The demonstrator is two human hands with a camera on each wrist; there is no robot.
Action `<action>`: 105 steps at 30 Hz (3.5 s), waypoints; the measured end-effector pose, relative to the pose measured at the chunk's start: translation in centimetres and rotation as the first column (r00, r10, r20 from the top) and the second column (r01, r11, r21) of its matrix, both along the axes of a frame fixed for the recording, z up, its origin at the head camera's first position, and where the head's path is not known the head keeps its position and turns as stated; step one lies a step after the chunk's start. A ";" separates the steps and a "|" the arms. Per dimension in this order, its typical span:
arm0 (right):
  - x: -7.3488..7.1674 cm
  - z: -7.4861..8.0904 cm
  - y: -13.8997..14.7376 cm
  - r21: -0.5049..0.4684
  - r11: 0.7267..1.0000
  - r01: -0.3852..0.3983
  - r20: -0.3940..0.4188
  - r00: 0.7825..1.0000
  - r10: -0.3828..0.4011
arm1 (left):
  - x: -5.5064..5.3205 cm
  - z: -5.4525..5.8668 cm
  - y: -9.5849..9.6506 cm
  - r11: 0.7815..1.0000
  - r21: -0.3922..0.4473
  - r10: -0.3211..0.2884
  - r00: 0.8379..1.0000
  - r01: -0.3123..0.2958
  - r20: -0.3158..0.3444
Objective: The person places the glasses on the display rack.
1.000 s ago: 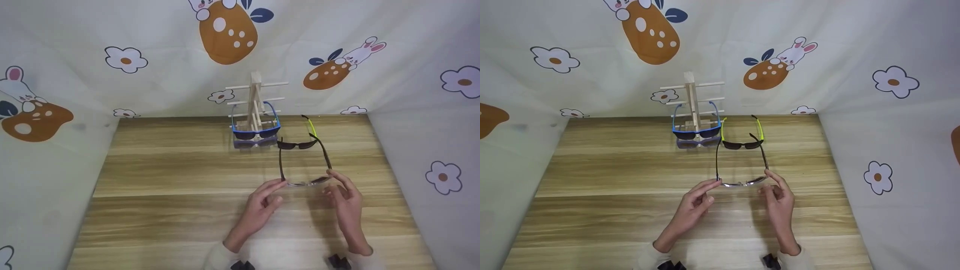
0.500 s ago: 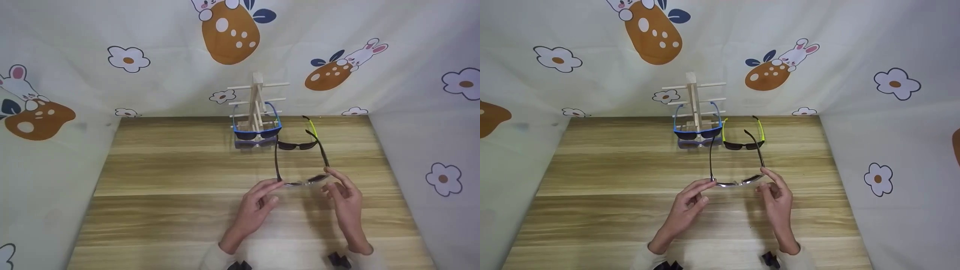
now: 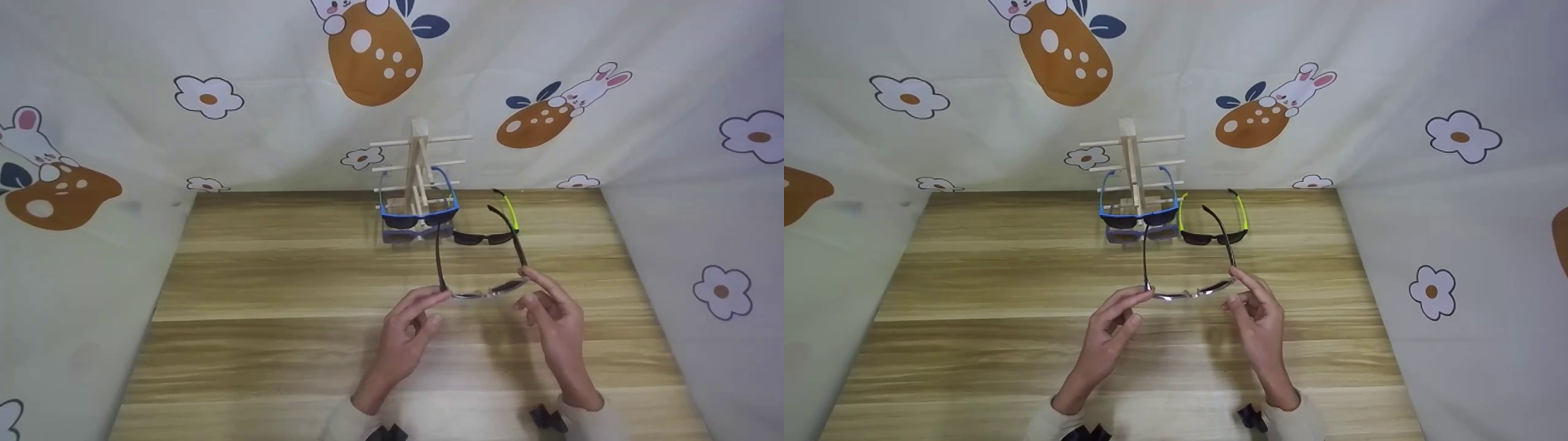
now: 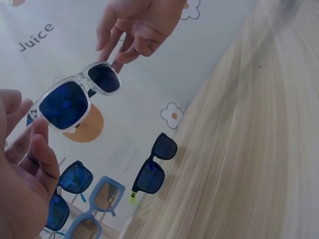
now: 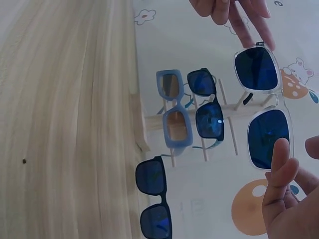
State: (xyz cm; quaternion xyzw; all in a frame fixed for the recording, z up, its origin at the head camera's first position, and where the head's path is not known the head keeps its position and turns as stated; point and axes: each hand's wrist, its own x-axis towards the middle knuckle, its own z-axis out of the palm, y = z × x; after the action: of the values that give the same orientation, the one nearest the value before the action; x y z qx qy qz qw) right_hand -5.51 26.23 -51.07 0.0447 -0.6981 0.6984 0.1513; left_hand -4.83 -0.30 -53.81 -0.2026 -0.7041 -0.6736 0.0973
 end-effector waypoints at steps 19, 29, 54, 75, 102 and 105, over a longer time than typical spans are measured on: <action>-1.2 1.3 -1.8 -0.013 0.999 -0.046 -0.060 0.997 0.046 | -0.5 0.0 -1.2 0.997 0.064 0.041 0.991 -0.033 -0.124; -1.4 1.8 -2.2 -0.035 0.996 -0.080 -0.115 0.990 0.076 | -0.6 0.3 -1.5 0.996 0.080 0.054 0.986 -0.042 -0.157; -5.9 2.8 -5.4 -0.040 0.986 -0.163 -0.135 0.978 0.157 | -3.7 1.6 -3.8 0.989 0.105 0.115 0.987 -0.104 -0.109; -8.6 2.8 -7.5 -0.063 0.986 -0.154 -0.103 0.984 0.147 | -6.7 2.1 -4.3 0.990 0.071 0.128 0.990 -0.123 -0.059; -8.7 2.5 -8.3 -0.116 0.979 -0.168 -0.068 0.985 0.161 | -7.2 1.8 -4.6 0.987 0.123 0.100 0.993 -0.107 0.067; -8.6 2.7 -8.4 -0.114 0.978 -0.173 -0.075 0.983 0.165 | -7.3 1.9 -4.6 0.986 0.136 0.090 0.993 -0.100 0.078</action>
State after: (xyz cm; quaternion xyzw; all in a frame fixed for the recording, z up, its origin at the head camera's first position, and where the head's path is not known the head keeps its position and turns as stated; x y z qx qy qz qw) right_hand -14.14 17.87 -48.41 0.1176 -0.6430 0.7478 0.1164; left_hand -12.12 -4.94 -51.91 -0.1369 -0.6671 -0.7227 0.1181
